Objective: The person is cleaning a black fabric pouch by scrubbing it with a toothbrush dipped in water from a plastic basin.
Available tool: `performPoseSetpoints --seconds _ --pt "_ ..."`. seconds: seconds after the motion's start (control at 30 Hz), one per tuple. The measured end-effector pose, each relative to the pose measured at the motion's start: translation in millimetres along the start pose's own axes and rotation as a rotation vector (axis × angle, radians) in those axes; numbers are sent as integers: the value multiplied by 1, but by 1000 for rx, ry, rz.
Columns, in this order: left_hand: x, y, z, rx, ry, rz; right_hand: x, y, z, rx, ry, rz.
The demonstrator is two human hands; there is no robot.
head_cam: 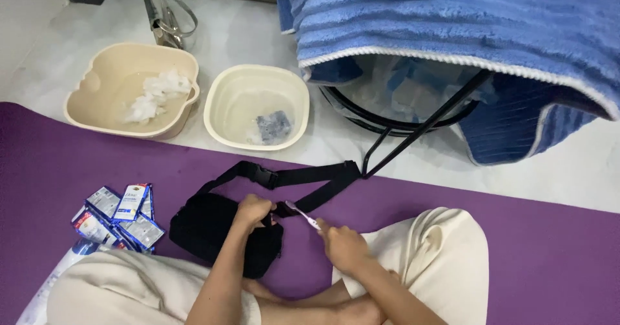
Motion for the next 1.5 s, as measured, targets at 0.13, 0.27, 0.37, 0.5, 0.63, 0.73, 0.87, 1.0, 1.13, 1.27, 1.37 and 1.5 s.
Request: performPoseSetpoints --seconds 0.13,0.27,0.37,0.5,0.63,0.73,0.87,1.0,1.13,1.27,1.37,1.5 --pt "0 -1 2 -55 -32 -27 9 12 27 -72 -82 -147" --pt "-12 -4 5 -260 -15 -104 -6 28 11 -34 -141 -113" --pt "-13 -8 5 -256 -13 -73 -22 45 5 -15 5 -180" --pt "-1 4 5 -276 19 -68 -17 26 8 -80 -61 -179" --pt "-5 -3 6 -275 24 -75 -6 -1 -13 52 -127 106" --pt "-4 -4 12 -209 32 -77 -37 38 -13 77 4 -78" --pt "-7 -13 13 -76 -8 -114 -46 55 13 117 49 -214" --pt "-11 -13 8 -102 17 -116 2 -21 -4 -167 -83 52" --pt "-13 -18 11 -84 -5 -88 -35 7 -18 28 -26 0" --pt "-11 -19 7 -15 -24 -102 -38 55 35 105 30 -184" --pt "-15 -19 14 1 -22 -108 -23 50 67 81 53 -281" --pt "1 11 25 -6 12 -113 -19 56 62 55 27 -300"
Point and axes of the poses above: each hand's wrist, its own x-axis away from the middle knuckle, its own z-axis out of the back of the hand, y = z × x, the point moved 4 cm from there along -x, towards the middle knuckle, and after that the axes turned 14 degrees about -z, right-handed, at the moved point
